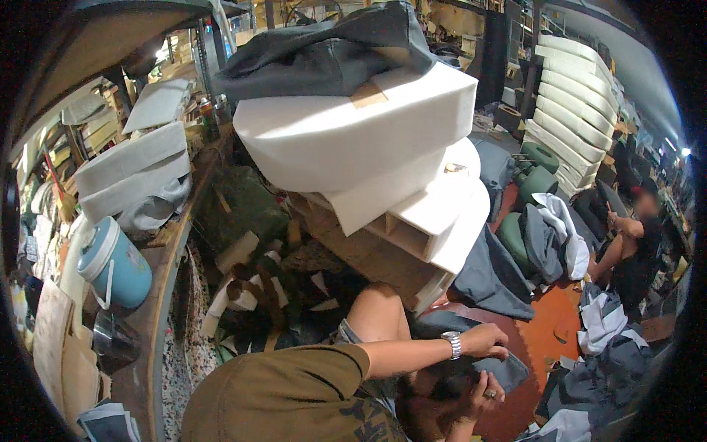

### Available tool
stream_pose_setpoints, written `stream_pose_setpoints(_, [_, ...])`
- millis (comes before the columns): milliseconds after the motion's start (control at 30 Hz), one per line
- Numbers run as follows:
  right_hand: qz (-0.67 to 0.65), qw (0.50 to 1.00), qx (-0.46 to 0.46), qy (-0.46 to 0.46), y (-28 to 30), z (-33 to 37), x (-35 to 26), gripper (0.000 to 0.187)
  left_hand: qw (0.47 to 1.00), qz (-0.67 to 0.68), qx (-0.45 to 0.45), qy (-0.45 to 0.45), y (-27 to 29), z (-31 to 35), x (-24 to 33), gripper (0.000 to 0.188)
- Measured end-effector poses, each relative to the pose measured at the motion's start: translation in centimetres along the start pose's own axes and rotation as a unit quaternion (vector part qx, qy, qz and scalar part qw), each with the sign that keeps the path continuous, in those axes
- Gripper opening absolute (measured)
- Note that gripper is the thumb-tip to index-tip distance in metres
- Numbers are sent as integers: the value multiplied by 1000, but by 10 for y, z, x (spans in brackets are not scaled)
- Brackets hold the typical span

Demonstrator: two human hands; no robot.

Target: The person sits on the floor and assembles a cushion by wrapping gray fabric around a rectangular foam block. They use a staple gun to secure the fabric to the wooden base of the foam, folding the edges neatly before stapling. The person handles multiple foam blocks and fabric pieces, working one at a time.

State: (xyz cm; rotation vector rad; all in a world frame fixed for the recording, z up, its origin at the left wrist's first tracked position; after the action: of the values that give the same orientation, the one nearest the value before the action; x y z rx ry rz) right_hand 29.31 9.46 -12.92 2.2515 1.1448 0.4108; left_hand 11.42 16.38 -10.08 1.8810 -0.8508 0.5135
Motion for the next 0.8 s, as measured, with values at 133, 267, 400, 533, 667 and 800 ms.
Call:
stream_pose_setpoints(133, [-2,1000,-5,-5,-7,-8,6,31,999,-29,-16,5,6,-15,3,38])
stream_pose_setpoints(267, [19,1000,-14,9,-14,-13,10,33,997,-78,-20,-21,20,-28,4,33])
stream_pose_setpoints(400, [18,999,-26,-2,-21,-23,21,40,961,-97,242,-96,51,-6,22,37])
stream_pose_setpoints(533, [-12,999,-44,-24,-29,-42,44,38,951,181,224,110,-5,74,-11,37])
stream_pose_setpoints(667, [-22,995,-93,-40,-42,-58,58,41,915,155,-304,214,-152,202,-50,48])
stream_pose_setpoints(800, [-29,993,-103,-45,-40,-62,58,47,809,-97,-575,69,-221,242,-63,59])
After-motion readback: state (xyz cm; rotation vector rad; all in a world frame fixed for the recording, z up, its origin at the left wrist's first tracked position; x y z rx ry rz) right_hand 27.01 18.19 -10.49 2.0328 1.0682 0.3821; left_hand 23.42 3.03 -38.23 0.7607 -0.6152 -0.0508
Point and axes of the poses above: each hand's wrist, its own z-axis away from the middle knuckle, its own y-axis out of the back of the hand, x = y × z, the point moved 7 cm from there along -z, towards the middle knuckle, and after that the axes turned 3 degrees about -x, right-handed, at the moved point
